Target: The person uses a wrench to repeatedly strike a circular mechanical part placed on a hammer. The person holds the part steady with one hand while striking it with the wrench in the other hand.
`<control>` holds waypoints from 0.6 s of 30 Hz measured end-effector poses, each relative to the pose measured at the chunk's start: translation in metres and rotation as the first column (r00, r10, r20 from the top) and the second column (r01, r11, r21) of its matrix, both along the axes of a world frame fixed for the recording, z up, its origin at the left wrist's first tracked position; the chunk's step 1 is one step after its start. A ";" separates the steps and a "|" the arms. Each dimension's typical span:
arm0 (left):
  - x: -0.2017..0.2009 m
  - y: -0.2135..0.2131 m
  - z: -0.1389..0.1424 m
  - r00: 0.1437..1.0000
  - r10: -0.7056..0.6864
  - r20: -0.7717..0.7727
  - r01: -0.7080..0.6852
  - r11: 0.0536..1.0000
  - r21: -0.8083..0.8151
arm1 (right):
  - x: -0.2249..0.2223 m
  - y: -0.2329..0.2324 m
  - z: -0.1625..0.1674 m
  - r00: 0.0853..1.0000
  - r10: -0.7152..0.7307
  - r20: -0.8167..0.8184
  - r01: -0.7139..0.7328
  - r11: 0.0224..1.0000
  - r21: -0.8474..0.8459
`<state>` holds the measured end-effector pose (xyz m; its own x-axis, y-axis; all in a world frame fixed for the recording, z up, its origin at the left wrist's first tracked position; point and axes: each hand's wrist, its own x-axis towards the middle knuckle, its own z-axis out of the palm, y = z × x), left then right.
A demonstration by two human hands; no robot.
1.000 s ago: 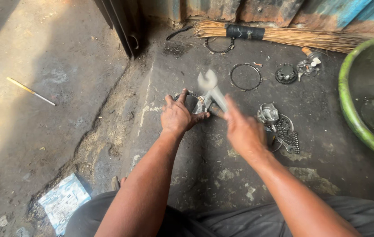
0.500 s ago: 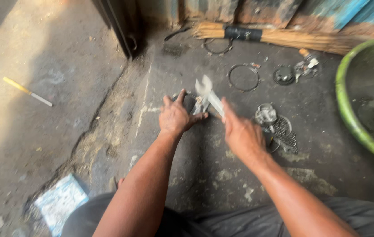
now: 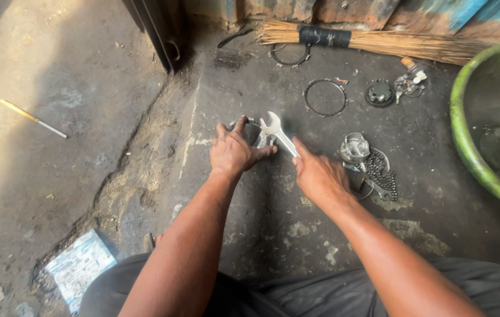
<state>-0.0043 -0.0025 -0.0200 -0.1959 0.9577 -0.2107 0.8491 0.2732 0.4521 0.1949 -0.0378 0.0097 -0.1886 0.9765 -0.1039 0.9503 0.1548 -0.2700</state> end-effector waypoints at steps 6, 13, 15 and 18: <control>0.002 0.000 0.006 0.999 -0.011 -0.038 0.010 0.999 -0.043 | 0.001 -0.003 -0.001 0.982 -0.012 -0.186 0.051 0.978 0.203; 0.005 -0.002 0.011 1.000 0.016 -0.010 -0.017 0.993 -0.119 | 0.006 0.000 -0.003 0.951 -0.240 -0.196 0.207 0.963 -0.173; 0.004 -0.002 0.011 1.000 -0.005 -0.020 0.003 0.994 -0.107 | 0.007 0.000 -0.002 0.952 -0.193 -0.238 0.180 0.981 -0.075; 0.004 -0.001 0.010 1.000 0.021 0.019 -0.020 0.996 -0.082 | 0.006 0.000 0.000 0.994 -0.021 -0.112 0.020 1.000 -0.007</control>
